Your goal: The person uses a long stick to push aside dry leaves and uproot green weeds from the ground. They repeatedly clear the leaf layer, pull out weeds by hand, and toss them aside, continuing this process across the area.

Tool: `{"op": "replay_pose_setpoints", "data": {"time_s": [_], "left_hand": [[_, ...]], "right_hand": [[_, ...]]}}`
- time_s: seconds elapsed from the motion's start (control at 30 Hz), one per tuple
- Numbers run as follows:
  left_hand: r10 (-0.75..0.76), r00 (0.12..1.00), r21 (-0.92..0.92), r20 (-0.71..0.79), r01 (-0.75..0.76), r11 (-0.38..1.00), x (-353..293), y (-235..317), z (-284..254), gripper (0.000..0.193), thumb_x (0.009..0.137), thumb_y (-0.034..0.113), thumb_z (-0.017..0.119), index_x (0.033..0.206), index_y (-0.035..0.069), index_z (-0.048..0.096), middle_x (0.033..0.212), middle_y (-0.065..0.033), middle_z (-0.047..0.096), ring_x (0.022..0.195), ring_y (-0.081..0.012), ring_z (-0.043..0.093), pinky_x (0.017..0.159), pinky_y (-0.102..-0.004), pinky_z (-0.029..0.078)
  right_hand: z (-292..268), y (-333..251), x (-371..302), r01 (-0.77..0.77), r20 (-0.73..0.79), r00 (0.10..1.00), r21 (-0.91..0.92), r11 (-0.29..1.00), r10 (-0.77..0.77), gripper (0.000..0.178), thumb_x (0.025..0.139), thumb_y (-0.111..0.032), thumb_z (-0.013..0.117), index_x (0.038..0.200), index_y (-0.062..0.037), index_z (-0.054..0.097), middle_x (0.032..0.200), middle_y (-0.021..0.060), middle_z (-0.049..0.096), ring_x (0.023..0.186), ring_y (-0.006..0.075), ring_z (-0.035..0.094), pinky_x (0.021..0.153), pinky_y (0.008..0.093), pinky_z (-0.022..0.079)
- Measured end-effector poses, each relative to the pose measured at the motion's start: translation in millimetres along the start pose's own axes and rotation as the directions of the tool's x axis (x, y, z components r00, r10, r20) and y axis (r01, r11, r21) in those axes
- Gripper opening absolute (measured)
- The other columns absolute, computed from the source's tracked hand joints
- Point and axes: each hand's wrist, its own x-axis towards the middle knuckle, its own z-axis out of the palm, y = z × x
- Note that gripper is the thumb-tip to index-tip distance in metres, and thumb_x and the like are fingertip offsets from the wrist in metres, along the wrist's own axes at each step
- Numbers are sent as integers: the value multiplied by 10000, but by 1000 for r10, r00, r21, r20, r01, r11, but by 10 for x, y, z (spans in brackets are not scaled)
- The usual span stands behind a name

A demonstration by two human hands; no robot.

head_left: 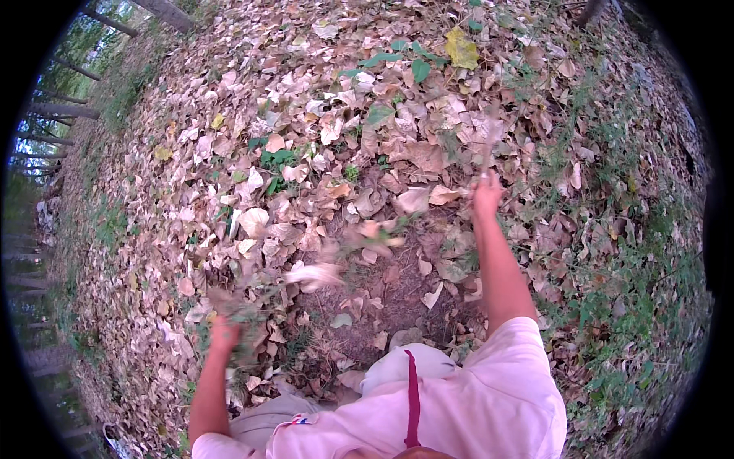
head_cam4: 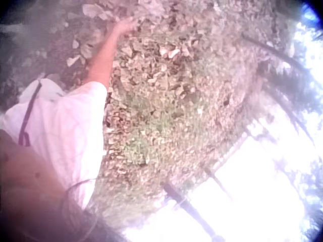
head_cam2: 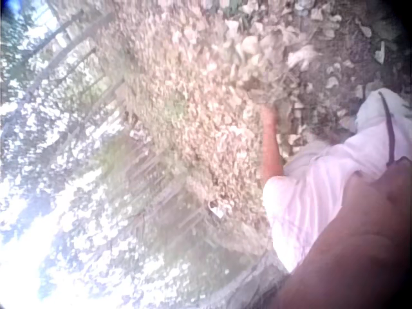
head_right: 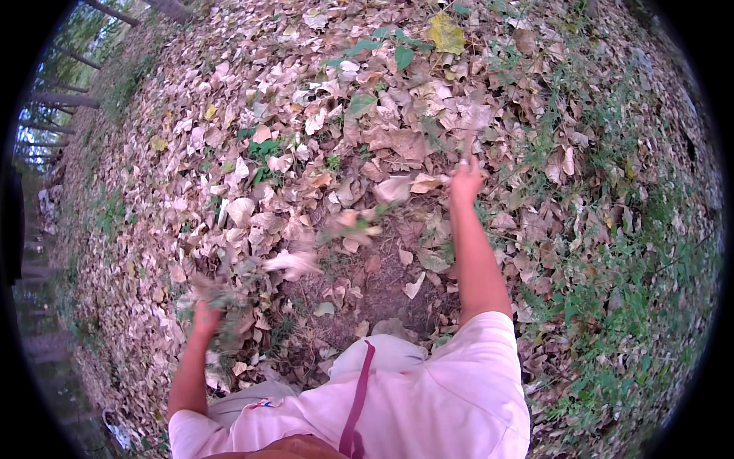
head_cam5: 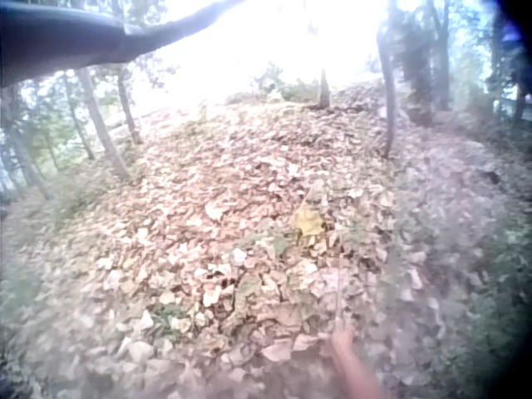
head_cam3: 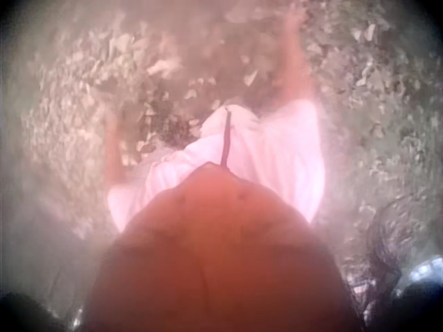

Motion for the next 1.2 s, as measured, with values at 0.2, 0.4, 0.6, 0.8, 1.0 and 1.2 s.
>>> {"op": "replay_pose_setpoints", "data": {"time_s": [0.2, 0.4, 0.6, 0.8, 1.0, 1.2], "left_hand": [[-532, 744, 16, -405, 587, 809, -1350, -2351, -1192, 332, 808, 274, 559, 964, -18, 593, 892, -203, 618, 779, -366, 581, 687, -427, 441], [-655, 670, 254, -348, 741, 622, -2398, -2786, -591, 402, 806, 256, 543, 1106, -13, 529, 969, -219, 595, 837, -365, 574, 731, -406, 458], [-555, 733, 138, -393, 644, 753, -1816, -2845, -311, 430, 804, 300, 549, 1032, -65, 541, 888, -232, 592, 777, -376, 571, 672, -411, 457], [-620, 748, -232, -236, 576, 783, -1266, -1906, -263, 464, 809, 376, 550, 771, -82, 614, 604, -207, 577, 571, -346, 568, 573, -413, 431], [-499, 834, -119, -237, 484, 867, -1541, -1831, -220, 411, 798, 337, 574, 635, -37, 623, 507, -163, 548, 502, -289, 561, 519, -401, 425], [-554, 815, -151, -171, 534, 832, -1587, -1779, -180, 341, 790, 290, 587, 682, -33, 610, 547, -122, 574, 502, -221, 575, 494, -340, 442]], "right_hand": [[-306, 592, 390, 37, -100, 993, -237, 971, -62, 292, 839, -118, 454, 1083, 1, 562, 823, 155, 611, 678, 234, 546, 660, 359, 428], [590, 565, -1068, 136, 519, 812, -612, 779, 266, 241, 899, -192, 440, 1067, -136, 603, 651, 59, 575, 495, 113, 486, 436, 293, 420], [971, 128, -1939, 663, 946, 324, -236, 710, 13, 341, 906, -194, 431, 1241, -160, 484, 1114, 142, 559, 996, 206, 552, 827, 329, 467], [714, 259, 152, 269, -124, 950, -140, 953, -286, 368, 868, -72, 444, 1235, -50, 459, 748, 38, 552, 598, 94, 479, 521, 230, 407], [954, 863, 215, 233, 62, 972, -303, 924, -225, 238, 842, -103, 493, 1020, 22, 588, 680, 67, 562, 584, 184, 511, 514, 320, 413], [1926, 118, -2049, 464, 764, 338, -644, 609, 550, 276, 914, -219, 396, 1124, -140, 557, 732, 62, 577, 583, 143, 514, 554, 285, 488]]}}
